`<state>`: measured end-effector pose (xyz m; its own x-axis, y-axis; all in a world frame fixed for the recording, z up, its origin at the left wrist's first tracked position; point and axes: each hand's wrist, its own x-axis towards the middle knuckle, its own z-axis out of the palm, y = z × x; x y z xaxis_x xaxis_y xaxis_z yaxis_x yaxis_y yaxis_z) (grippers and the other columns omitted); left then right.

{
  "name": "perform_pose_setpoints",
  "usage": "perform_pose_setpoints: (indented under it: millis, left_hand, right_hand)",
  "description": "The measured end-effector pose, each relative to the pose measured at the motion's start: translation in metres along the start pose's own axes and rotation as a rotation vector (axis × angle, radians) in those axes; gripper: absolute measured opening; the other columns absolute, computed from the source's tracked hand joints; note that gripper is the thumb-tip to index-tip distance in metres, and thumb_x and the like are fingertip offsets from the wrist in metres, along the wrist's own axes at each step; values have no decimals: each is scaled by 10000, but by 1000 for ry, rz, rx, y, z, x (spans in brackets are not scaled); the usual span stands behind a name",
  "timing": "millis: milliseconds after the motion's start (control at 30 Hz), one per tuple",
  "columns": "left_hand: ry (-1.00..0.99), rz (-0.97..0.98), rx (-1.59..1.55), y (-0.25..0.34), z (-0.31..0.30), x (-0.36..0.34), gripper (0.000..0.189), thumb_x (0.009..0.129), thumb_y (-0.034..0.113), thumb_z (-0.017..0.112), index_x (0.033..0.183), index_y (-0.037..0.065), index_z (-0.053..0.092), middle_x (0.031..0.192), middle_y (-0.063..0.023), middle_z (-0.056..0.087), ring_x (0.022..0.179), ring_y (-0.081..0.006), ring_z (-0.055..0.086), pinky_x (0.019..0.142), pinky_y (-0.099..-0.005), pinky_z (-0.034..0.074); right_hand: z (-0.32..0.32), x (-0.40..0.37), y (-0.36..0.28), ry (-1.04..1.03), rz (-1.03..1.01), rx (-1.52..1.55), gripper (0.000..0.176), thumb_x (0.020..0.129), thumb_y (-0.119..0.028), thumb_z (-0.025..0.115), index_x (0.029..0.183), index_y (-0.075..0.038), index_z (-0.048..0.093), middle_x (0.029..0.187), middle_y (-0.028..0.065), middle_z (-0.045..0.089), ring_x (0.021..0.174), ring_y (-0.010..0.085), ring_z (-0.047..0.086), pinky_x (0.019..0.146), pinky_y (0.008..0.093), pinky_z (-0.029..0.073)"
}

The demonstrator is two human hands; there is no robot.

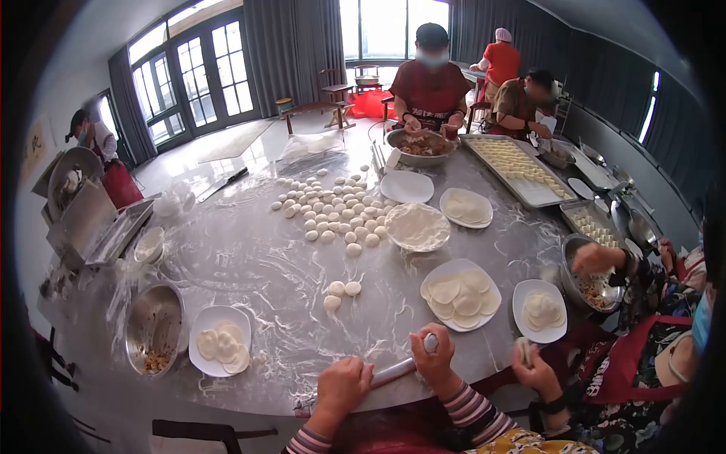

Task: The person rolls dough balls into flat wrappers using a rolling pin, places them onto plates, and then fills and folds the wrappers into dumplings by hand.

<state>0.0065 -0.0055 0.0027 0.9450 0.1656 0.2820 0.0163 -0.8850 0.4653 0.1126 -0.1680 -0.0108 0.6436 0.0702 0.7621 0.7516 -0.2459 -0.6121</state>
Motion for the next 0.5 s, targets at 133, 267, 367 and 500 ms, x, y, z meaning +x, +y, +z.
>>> perform_pose_setpoints:
  millis: [133,267,367,500]
  left_hand:
    - [13,17,-23,1,1,1,261,832,257,590,670,56,552,669,-128,572,625,-323,586,558,-426,465]
    - [-19,-9,-13,-2,2,0,273,848,263,576,677,51,548,667,-139,572,639,-322,592,567,-425,471]
    - [0,6,-34,-9,9,-3,288,865,281,560,700,45,551,682,-151,573,662,-325,597,581,-426,479]
    - [9,8,-61,-7,7,-3,294,880,293,544,724,45,559,703,-148,578,672,-328,600,587,-424,484]
  right_hand:
    - [-1,-3,0,-32,52,31,253,772,-36,698,925,-42,496,706,109,545,553,241,562,509,333,454]
    - [1,-9,9,-24,-68,-128,236,762,-4,683,903,-25,496,802,116,527,719,253,539,676,359,451]
    - [4,-13,9,-26,63,-35,174,798,11,630,885,-15,481,795,101,491,727,230,487,704,341,430]
    - [3,-15,13,-20,167,35,165,802,-3,624,883,-17,481,782,88,492,707,209,481,694,333,431]
